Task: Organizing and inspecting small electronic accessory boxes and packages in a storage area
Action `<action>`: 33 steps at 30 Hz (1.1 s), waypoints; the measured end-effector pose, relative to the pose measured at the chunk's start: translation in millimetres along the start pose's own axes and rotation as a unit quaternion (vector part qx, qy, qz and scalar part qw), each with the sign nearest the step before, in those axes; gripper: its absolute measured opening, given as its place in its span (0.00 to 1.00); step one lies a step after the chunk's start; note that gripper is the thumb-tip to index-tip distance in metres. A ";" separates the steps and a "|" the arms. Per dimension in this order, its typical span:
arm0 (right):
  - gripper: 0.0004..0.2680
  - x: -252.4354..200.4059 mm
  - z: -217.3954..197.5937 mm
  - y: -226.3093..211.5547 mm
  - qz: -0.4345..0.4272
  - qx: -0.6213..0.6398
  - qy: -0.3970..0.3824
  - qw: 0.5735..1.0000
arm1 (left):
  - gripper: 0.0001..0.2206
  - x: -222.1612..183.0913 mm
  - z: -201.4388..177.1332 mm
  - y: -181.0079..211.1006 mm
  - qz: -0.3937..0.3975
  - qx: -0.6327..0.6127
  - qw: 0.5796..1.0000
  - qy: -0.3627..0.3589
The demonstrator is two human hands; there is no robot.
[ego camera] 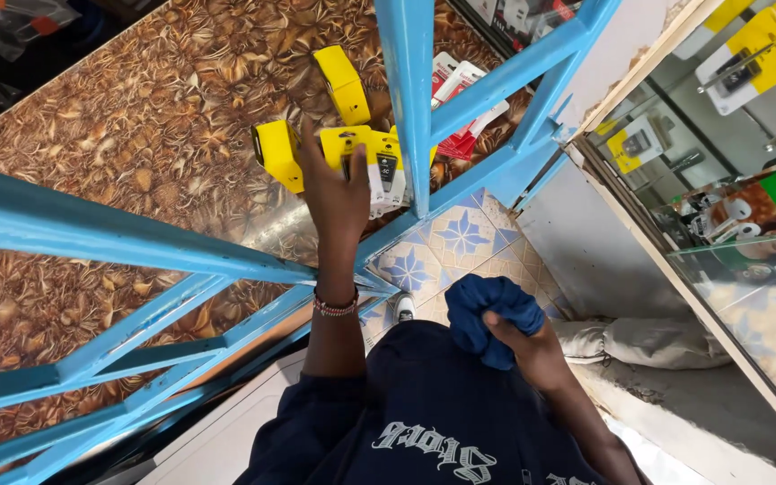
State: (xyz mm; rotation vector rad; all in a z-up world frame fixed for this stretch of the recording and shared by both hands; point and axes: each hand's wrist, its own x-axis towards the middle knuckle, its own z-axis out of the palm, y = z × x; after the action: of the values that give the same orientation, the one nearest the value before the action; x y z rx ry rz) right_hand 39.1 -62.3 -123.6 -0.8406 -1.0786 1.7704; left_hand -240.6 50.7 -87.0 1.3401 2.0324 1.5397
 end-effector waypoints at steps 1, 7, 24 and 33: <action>0.08 -3.5 0.6 0.6 -0.001 -0.001 0.003 1.000 | 0.34 2.0 0.1 0.0 0.001 -0.002 1.000 -0.002; 0.09 -28.3 -31.6 21.3 -0.020 0.093 0.175 0.980 | 0.27 -20.0 -5.4 49.8 0.103 0.058 0.992 0.042; 0.12 -83.3 -94.2 43.5 0.078 0.318 0.487 0.810 | 0.07 -57.3 443.3 69.9 -0.434 -0.593 0.520 -0.436; 0.17 -117.1 -112.9 54.2 0.021 0.370 0.463 0.805 | 0.17 -61.3 398.8 129.4 -0.458 -0.563 0.578 -0.373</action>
State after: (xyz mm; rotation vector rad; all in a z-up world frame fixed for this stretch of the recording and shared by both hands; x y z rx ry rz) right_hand 164.0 -146.2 -205.8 -1.0152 0.2783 1.3250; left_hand 125.9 252.1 -155.5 0.1496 0.5695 0.9909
